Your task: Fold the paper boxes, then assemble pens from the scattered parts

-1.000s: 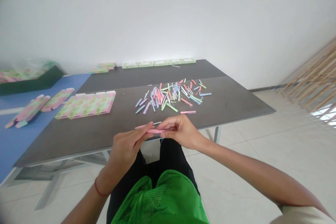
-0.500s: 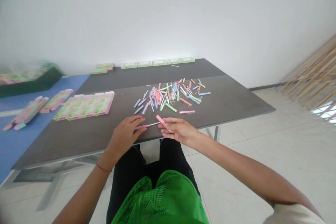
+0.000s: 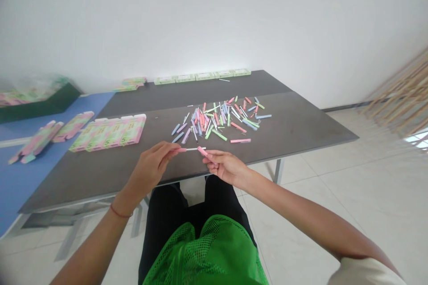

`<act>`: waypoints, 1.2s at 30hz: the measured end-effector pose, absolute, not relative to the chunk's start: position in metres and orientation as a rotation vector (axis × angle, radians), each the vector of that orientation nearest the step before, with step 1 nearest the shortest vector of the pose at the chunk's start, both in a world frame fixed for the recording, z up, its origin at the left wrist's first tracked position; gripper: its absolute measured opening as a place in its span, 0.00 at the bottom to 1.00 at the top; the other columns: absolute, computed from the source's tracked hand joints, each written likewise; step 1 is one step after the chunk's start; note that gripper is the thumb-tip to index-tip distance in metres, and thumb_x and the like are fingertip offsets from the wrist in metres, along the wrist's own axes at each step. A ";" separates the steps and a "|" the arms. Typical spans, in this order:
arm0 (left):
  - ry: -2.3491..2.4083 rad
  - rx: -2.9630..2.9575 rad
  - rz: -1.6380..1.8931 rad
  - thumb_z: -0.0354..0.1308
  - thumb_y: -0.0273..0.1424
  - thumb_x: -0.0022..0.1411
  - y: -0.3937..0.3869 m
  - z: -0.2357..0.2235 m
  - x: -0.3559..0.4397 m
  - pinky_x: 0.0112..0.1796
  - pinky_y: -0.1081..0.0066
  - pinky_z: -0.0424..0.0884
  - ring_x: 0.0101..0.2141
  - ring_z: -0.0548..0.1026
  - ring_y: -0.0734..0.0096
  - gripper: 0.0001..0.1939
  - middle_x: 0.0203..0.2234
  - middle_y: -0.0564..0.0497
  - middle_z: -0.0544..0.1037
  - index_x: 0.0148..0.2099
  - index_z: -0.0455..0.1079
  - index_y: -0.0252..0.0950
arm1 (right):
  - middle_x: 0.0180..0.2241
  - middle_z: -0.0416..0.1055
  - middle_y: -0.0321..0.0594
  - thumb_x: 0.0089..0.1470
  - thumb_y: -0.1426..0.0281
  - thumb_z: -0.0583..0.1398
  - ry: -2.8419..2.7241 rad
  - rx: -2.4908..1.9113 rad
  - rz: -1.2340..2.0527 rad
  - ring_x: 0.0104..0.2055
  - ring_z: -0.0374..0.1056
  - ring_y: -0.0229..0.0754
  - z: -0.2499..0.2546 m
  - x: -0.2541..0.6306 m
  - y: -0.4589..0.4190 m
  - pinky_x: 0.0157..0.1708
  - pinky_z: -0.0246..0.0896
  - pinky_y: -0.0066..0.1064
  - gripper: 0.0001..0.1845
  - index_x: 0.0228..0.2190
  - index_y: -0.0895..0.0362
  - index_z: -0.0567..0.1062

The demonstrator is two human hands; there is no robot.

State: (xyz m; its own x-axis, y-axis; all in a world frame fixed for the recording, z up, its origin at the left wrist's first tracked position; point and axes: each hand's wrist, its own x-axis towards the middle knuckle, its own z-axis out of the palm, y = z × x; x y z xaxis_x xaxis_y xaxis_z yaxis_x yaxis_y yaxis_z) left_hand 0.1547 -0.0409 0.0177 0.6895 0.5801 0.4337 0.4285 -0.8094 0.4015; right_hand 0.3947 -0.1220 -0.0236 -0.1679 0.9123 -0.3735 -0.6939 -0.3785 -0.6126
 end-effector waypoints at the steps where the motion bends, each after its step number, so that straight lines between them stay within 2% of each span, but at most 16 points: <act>1: 0.773 2.643 0.833 0.48 0.35 0.78 -0.043 0.024 0.154 0.42 0.70 0.69 0.39 0.77 0.67 0.14 0.41 0.48 0.79 0.51 0.74 0.36 | 0.29 0.77 0.41 0.48 0.77 0.73 -0.397 -0.863 1.769 0.24 0.60 0.30 -0.025 0.395 -0.123 0.24 0.56 0.23 0.16 0.40 0.63 0.82; 6: 0.772 2.646 0.921 0.48 0.33 0.78 -0.046 0.040 0.150 0.44 0.71 0.70 0.41 0.77 0.69 0.13 0.42 0.48 0.79 0.50 0.74 0.36 | 0.30 0.77 0.43 0.44 0.72 0.76 -0.506 -0.920 1.693 0.26 0.60 0.31 -0.024 0.396 -0.128 0.26 0.53 0.27 0.19 0.40 0.62 0.84; 11: 0.785 2.609 0.995 0.50 0.32 0.77 -0.042 0.039 0.141 0.41 0.72 0.69 0.36 0.76 0.70 0.12 0.39 0.48 0.79 0.50 0.74 0.35 | 0.30 0.78 0.42 0.42 0.70 0.76 -0.570 -0.951 1.630 0.26 0.59 0.31 -0.023 0.401 -0.132 0.26 0.52 0.27 0.18 0.38 0.61 0.84; 14: 0.788 2.593 0.974 0.50 0.32 0.77 -0.038 0.032 0.139 0.40 0.72 0.69 0.35 0.75 0.70 0.12 0.38 0.48 0.80 0.50 0.74 0.35 | 0.31 0.78 0.42 0.42 0.69 0.77 -0.628 -0.960 1.614 0.27 0.61 0.32 -0.027 0.405 -0.129 0.27 0.54 0.27 0.19 0.39 0.59 0.84; 17: 0.802 2.589 0.890 0.50 0.34 0.77 -0.030 0.019 0.144 0.42 0.70 0.69 0.38 0.77 0.67 0.13 0.40 0.47 0.80 0.49 0.75 0.36 | 0.32 0.79 0.42 0.42 0.67 0.76 -0.729 -1.036 1.573 0.29 0.64 0.33 -0.032 0.409 -0.118 0.29 0.57 0.28 0.18 0.37 0.59 0.84; 23: 0.834 2.548 0.700 0.51 0.35 0.76 -0.014 -0.019 0.160 0.44 0.66 0.71 0.40 0.79 0.62 0.13 0.40 0.47 0.82 0.45 0.75 0.36 | 0.19 0.68 0.31 0.44 0.65 0.72 -0.988 -1.254 1.398 0.22 0.59 0.32 -0.043 0.415 -0.091 0.23 0.52 0.26 0.16 0.36 0.60 0.83; 30: 0.859 2.607 0.623 0.53 0.36 0.74 -0.010 -0.039 0.159 0.48 0.62 0.72 0.43 0.77 0.60 0.13 0.42 0.45 0.81 0.46 0.77 0.36 | 0.24 0.74 0.36 0.47 0.63 0.69 -1.198 -1.306 1.149 0.25 0.66 0.35 -0.055 0.402 -0.093 0.28 0.64 0.29 0.14 0.35 0.60 0.83; 36: 0.745 2.737 0.512 0.51 0.33 0.75 -0.015 -0.036 0.172 0.48 0.63 0.71 0.44 0.75 0.62 0.14 0.43 0.45 0.78 0.54 0.75 0.36 | 0.24 0.77 0.37 0.45 0.60 0.73 -1.085 -1.270 1.259 0.26 0.70 0.36 -0.053 0.405 -0.091 0.32 0.68 0.31 0.18 0.35 0.60 0.84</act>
State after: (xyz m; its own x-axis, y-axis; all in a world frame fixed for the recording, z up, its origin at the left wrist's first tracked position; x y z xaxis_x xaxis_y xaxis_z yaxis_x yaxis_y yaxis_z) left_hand 0.1725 -0.0146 -0.0361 0.8066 0.5283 0.2651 0.4373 -0.8351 0.3337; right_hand 0.4053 -0.0914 -0.0528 0.0548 0.9938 -0.0970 -0.0508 -0.0942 -0.9943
